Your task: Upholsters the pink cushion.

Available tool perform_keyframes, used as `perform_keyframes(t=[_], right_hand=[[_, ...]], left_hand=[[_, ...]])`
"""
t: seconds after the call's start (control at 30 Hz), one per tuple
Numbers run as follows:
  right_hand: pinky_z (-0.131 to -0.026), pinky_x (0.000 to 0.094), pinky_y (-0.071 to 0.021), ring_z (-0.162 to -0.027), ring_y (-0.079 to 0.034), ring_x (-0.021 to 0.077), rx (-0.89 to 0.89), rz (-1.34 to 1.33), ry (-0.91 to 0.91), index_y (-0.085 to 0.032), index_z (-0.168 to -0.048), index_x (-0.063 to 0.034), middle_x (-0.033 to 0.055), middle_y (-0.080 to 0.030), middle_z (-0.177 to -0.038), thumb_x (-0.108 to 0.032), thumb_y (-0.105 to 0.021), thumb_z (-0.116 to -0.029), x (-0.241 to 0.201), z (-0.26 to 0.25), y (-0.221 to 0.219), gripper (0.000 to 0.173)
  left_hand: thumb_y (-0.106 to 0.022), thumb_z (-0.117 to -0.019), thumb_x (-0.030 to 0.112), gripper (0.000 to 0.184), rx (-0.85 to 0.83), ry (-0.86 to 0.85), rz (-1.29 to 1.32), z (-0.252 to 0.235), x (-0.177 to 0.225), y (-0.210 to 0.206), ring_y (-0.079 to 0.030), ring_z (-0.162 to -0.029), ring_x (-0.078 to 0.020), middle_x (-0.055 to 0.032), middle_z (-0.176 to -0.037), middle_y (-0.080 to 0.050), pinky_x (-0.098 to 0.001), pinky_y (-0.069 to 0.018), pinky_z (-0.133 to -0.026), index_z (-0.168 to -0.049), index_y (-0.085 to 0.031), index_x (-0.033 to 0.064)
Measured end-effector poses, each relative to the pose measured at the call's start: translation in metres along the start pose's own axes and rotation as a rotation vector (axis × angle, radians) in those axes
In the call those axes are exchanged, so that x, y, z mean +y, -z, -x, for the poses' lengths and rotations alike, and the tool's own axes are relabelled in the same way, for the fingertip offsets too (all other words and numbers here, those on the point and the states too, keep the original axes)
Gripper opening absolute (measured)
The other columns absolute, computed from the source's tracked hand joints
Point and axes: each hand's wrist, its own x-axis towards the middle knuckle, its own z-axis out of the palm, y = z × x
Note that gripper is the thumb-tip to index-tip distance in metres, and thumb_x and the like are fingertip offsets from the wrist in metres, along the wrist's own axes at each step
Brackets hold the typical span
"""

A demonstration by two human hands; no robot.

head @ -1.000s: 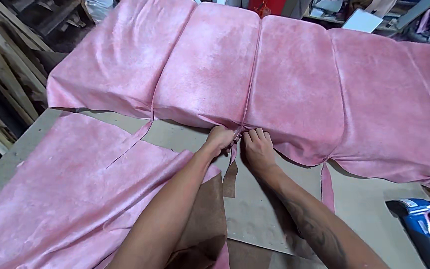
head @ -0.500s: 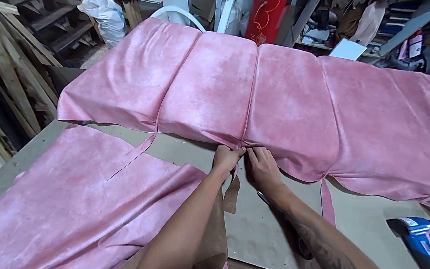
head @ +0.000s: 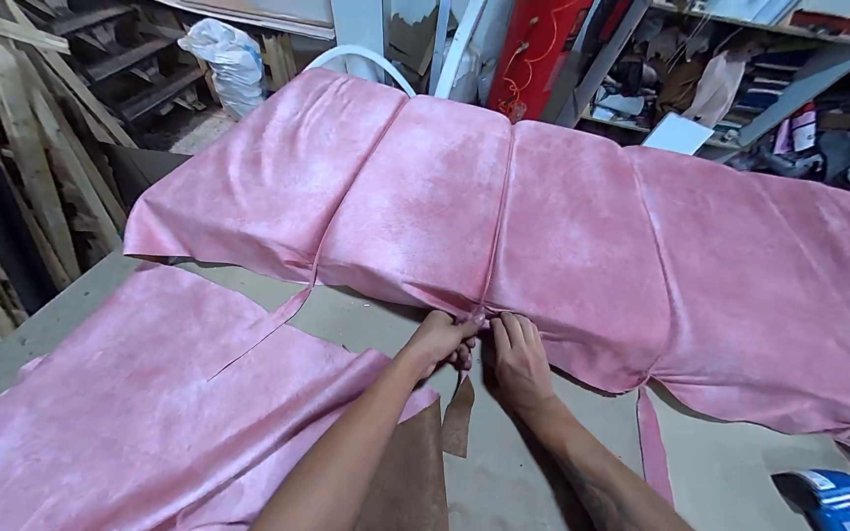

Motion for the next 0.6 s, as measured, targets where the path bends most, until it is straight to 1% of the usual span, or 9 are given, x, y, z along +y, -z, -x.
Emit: perform_keyframes(t=[0.07, 0.13, 0.2, 0.27, 0.33, 0.4, 0.43, 0.5, 0.6], right_hand=[[-0.105, 0.0479, -0.0513, -0.121, -0.064, 0.0359, 0.015, -0.008, -0.111, -0.070, -0.111, 0.0053, 0.0211, -0.069, -0.122, -0.004, -0.053, -0.0977, -0.012, -0.003, 0.001, 0.023], [-0.095, 0.0475, -0.0547, -0.110, -0.067, 0.0360, 0.038, 0.019, -0.201, -0.068, -0.100, 0.0051, 0.0205, -0.069, -0.110, -0.004, -0.054, -0.0960, -0.021, -0.013, 0.002, 0.017], [-0.080, 0.0486, -0.0551, -0.093, -0.067, 0.0366, 0.033, 0.062, -0.259, -0.064, -0.089, 0.0028, 0.0192, -0.066, -0.093, -0.005, -0.057, -0.0940, -0.021, -0.027, 0.000, 0.012], [-0.077, 0.0500, -0.0544, -0.088, -0.066, 0.0369, -0.015, 0.088, -0.309, -0.063, -0.085, 0.0012, 0.0185, -0.065, -0.088, -0.009, -0.061, -0.0924, -0.022, -0.035, -0.002, 0.013], [-0.076, 0.0503, -0.0527, -0.088, -0.065, 0.0354, -0.082, 0.093, -0.344, -0.061, -0.084, -0.0015, 0.0164, -0.064, -0.087, -0.016, -0.063, -0.0883, -0.024, -0.040, -0.002, 0.015], [-0.075, 0.0504, -0.0527, -0.087, -0.067, 0.0346, -0.148, 0.085, -0.380, -0.061, -0.081, -0.0027, 0.0159, -0.065, -0.085, -0.023, -0.061, -0.0866, -0.027, -0.045, 0.002, 0.021], [-0.074, 0.0499, -0.0528, -0.086, -0.068, 0.0337, -0.178, 0.094, -0.402, -0.061, -0.081, -0.0033, 0.0155, -0.066, -0.084, -0.026, -0.056, -0.0896, -0.029, -0.047, 0.003, 0.025], [-0.071, 0.0497, -0.0535, -0.085, -0.070, 0.0333, -0.210, 0.140, -0.445, -0.064, -0.083, -0.0043, 0.0150, -0.068, -0.082, -0.032, -0.042, -0.1018, -0.033, -0.052, -0.002, 0.040], [-0.066, 0.0498, -0.0514, -0.080, -0.070, 0.0324, -0.202, 0.212, -0.473, -0.062, -0.077, -0.0058, 0.0138, -0.067, -0.075, -0.033, -0.034, -0.1038, -0.037, -0.046, -0.018, 0.048]], left_hand=[[-0.075, -0.0913, 0.049, 0.053, 0.181, -0.034, 0.136, 0.010, 0.002, -0.010, -0.072, -0.065, -0.0211, -0.0125, -0.082, -0.074, -0.0371, -0.0632, -0.062, -0.102, -0.071, -0.0034], [-0.082, -0.0858, 0.045, 0.055, 0.355, -0.014, 0.278, 0.008, 0.008, -0.018, -0.074, -0.070, -0.0244, -0.0142, -0.086, -0.075, -0.0407, -0.0633, -0.062, -0.107, -0.068, -0.0035], [-0.081, -0.0872, 0.046, 0.050, 0.496, -0.067, 0.145, -0.005, 0.004, -0.023, -0.068, -0.058, -0.0210, -0.0116, -0.077, -0.071, -0.0389, -0.0589, -0.053, -0.101, -0.068, -0.0003], [-0.072, -0.0927, 0.051, 0.050, 0.548, -0.103, -0.142, -0.011, -0.007, -0.022, -0.063, -0.061, -0.0268, -0.0140, -0.076, -0.066, -0.0484, -0.0541, -0.059, -0.093, -0.067, 0.0020], [-0.062, -0.0987, 0.053, 0.052, 0.481, -0.065, -0.381, -0.006, -0.002, -0.015, -0.062, -0.064, -0.0310, -0.0165, -0.075, -0.063, -0.0531, -0.0538, -0.062, -0.087, -0.065, 0.0019], [-0.057, -0.1013, 0.054, 0.056, 0.367, 0.010, -0.518, -0.007, 0.007, -0.007, -0.063, -0.061, -0.0277, -0.0160, -0.076, -0.066, -0.0492, -0.0555, -0.060, -0.090, -0.068, 0.0001], [-0.056, -0.1017, 0.054, 0.056, 0.320, 0.058, -0.571, -0.008, 0.012, -0.003, -0.065, -0.063, -0.0268, -0.0156, -0.080, -0.068, -0.0484, -0.0570, -0.062, -0.093, -0.069, -0.0002], [-0.056, -0.1013, 0.055, 0.057, 0.274, 0.132, -0.652, -0.006, 0.024, 0.000, -0.065, -0.066, -0.0259, -0.0156, -0.083, -0.068, -0.0473, -0.0565, -0.064, -0.097, -0.070, -0.0005], [-0.054, -0.1025, 0.053, 0.054, 0.219, 0.220, -0.774, -0.005, 0.036, -0.003, -0.065, -0.072, -0.0248, -0.0146, -0.088, -0.068, -0.0463, -0.0567, -0.068, -0.096, -0.071, 0.0021]])
